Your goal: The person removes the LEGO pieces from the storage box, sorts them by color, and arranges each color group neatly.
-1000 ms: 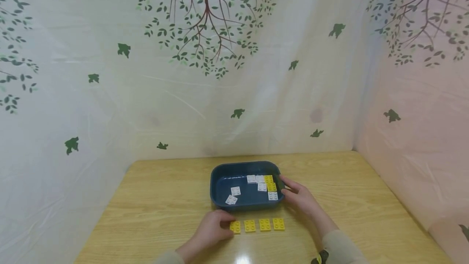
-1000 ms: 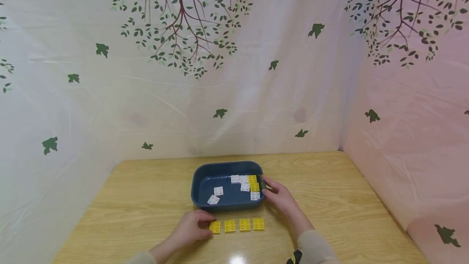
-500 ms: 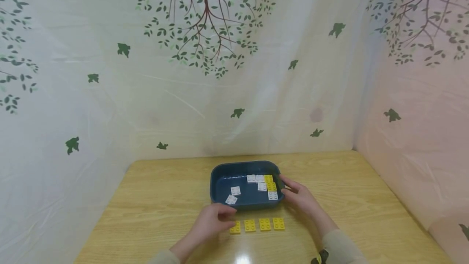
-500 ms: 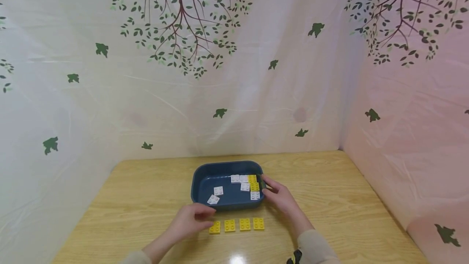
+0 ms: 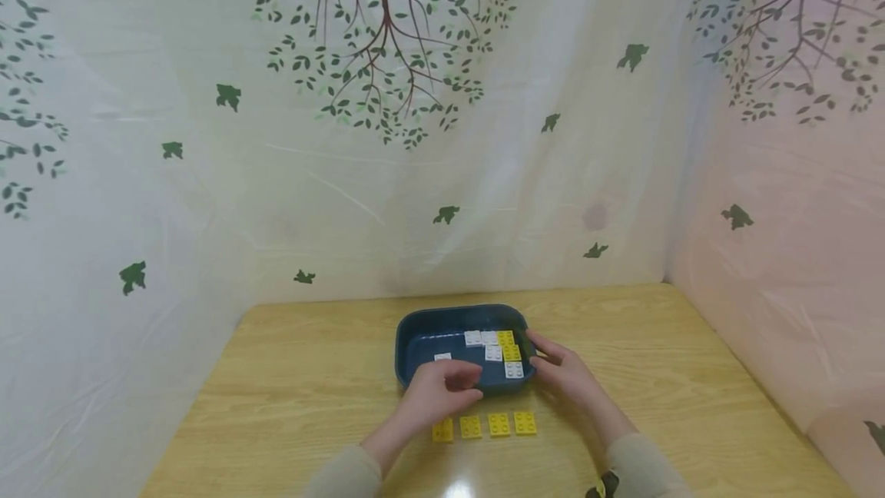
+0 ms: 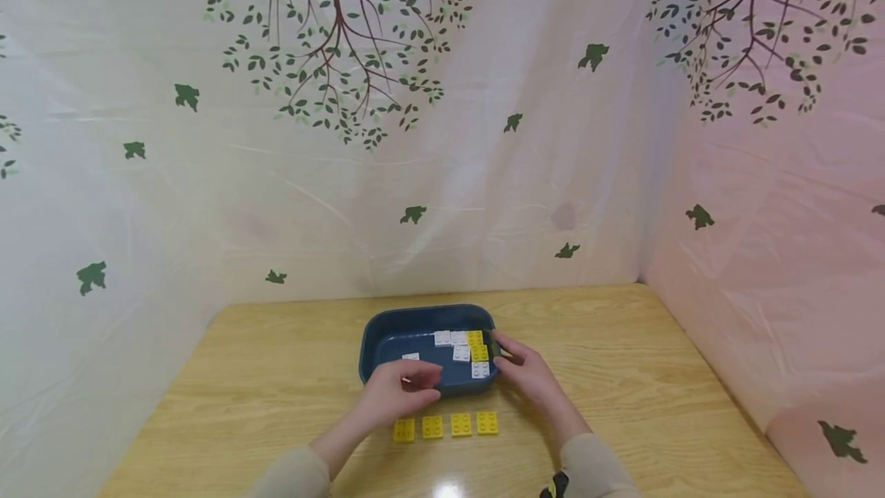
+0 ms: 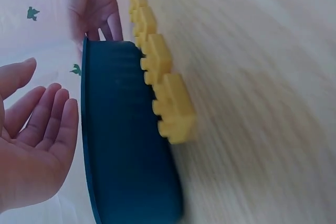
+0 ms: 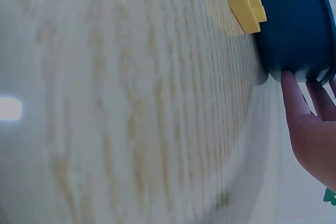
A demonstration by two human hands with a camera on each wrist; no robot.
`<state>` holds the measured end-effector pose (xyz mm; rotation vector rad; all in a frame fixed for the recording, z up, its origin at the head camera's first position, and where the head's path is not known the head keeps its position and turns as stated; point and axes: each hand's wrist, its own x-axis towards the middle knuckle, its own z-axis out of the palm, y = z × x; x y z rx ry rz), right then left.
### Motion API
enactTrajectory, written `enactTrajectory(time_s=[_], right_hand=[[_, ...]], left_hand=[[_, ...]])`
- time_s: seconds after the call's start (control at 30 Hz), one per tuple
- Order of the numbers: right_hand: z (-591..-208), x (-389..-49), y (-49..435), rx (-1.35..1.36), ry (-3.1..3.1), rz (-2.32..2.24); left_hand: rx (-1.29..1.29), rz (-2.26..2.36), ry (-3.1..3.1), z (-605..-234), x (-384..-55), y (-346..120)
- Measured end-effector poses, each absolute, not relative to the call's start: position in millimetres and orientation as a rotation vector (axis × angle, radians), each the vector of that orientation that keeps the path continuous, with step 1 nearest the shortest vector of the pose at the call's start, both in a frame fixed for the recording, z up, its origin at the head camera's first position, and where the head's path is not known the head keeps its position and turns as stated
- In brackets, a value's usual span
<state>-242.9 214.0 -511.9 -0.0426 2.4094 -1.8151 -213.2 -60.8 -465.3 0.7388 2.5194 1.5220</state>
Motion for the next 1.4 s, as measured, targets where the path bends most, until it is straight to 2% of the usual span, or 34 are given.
enactTrajectory(time_s=[0.57,1.0,1.4], right_hand=[[-509,-241,215,-0.04,2.427,-1.805],[-511,-242,216,-0.037,2.4,-1.849],[-512,-244,216,-0.122,2.349,-1.904]], left_hand=[[0.68,1.436,2.538,-440,-261,-7],[0.605,1.413,2.578,-468,-286,17],[0.542,1.431,2.566,-485,-296,26]])
